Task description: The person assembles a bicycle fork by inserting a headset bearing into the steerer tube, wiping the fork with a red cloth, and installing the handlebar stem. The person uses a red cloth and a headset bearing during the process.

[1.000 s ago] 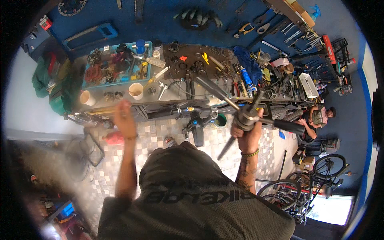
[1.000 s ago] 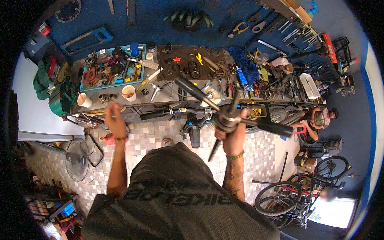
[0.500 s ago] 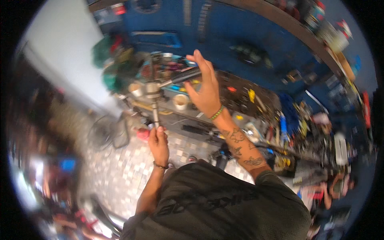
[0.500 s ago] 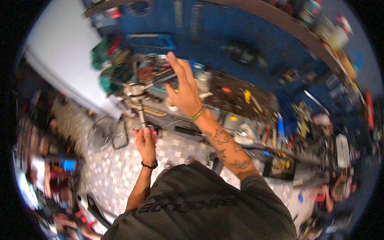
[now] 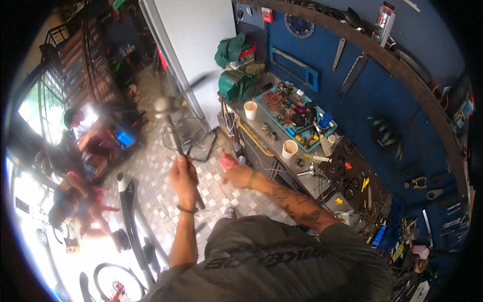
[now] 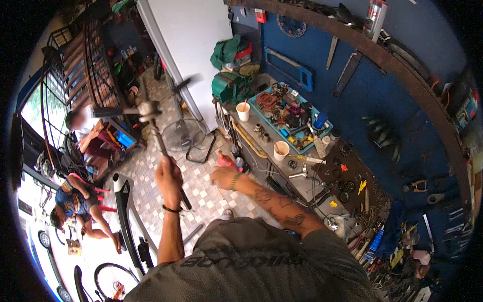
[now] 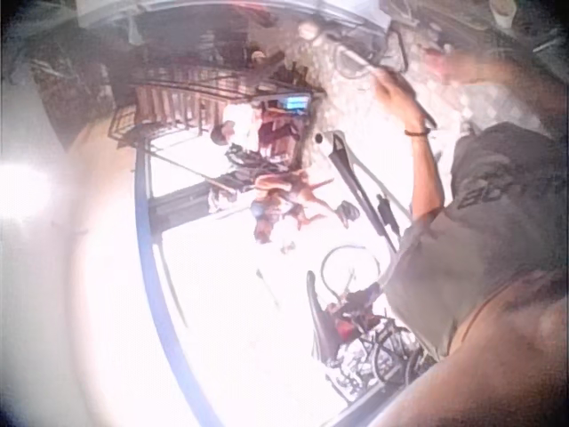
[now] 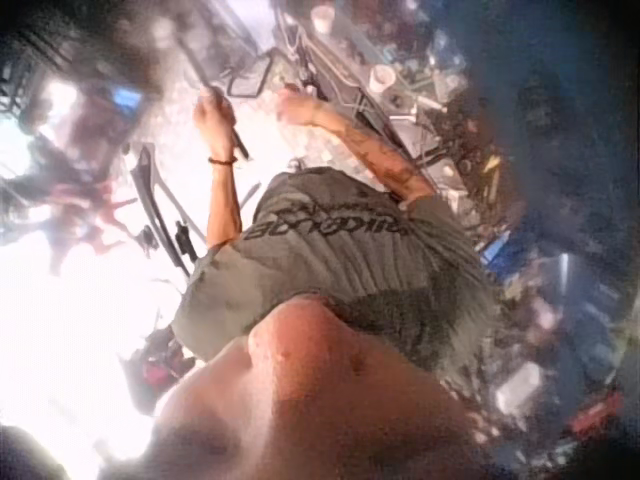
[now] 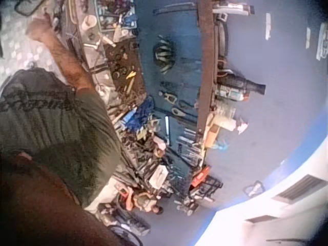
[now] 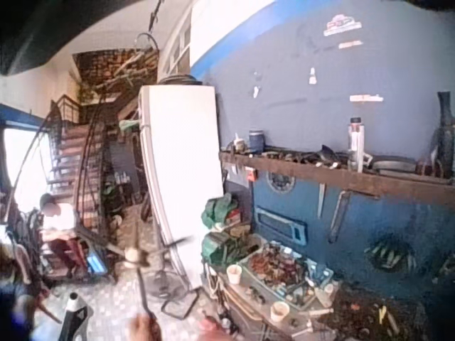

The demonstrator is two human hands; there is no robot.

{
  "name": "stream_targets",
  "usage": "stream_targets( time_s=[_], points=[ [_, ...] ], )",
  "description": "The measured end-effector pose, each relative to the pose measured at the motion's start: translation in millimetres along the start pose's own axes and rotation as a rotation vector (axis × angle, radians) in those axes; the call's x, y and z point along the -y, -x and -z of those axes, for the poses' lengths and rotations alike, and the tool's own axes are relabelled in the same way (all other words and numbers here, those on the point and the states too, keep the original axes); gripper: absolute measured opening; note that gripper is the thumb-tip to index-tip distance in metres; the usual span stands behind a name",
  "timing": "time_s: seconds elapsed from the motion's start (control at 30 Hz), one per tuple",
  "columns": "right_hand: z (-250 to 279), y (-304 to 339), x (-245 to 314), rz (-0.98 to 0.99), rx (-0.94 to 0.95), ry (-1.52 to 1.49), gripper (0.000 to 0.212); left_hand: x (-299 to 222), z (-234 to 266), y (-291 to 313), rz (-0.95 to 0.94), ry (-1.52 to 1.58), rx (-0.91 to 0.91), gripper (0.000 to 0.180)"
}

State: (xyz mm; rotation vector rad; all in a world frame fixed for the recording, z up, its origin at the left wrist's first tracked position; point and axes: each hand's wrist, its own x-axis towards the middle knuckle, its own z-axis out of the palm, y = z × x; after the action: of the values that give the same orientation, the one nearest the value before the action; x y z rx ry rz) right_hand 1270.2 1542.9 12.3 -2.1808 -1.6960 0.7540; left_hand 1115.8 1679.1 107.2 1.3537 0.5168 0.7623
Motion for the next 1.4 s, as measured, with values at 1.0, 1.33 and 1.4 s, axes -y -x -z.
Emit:
stream_targets(
  time_s=[1.0,1.33,1.4],
  points=[
    [2,223,-41,-0.307,-0.692,-0.884,0.029,89,72,-22,0.329,-0.052,-0.121,0.048],
    [46,157,-10,-0.082,-0.703,-0.776,0.027,79,77,-8,0.372,-0.368,-0.052,0.051],
    [53,144,4,-0.047,-0.72,-0.818,0.026,82,60,-11,0.29,-0.248,-0.103,0.051]
  ],
)
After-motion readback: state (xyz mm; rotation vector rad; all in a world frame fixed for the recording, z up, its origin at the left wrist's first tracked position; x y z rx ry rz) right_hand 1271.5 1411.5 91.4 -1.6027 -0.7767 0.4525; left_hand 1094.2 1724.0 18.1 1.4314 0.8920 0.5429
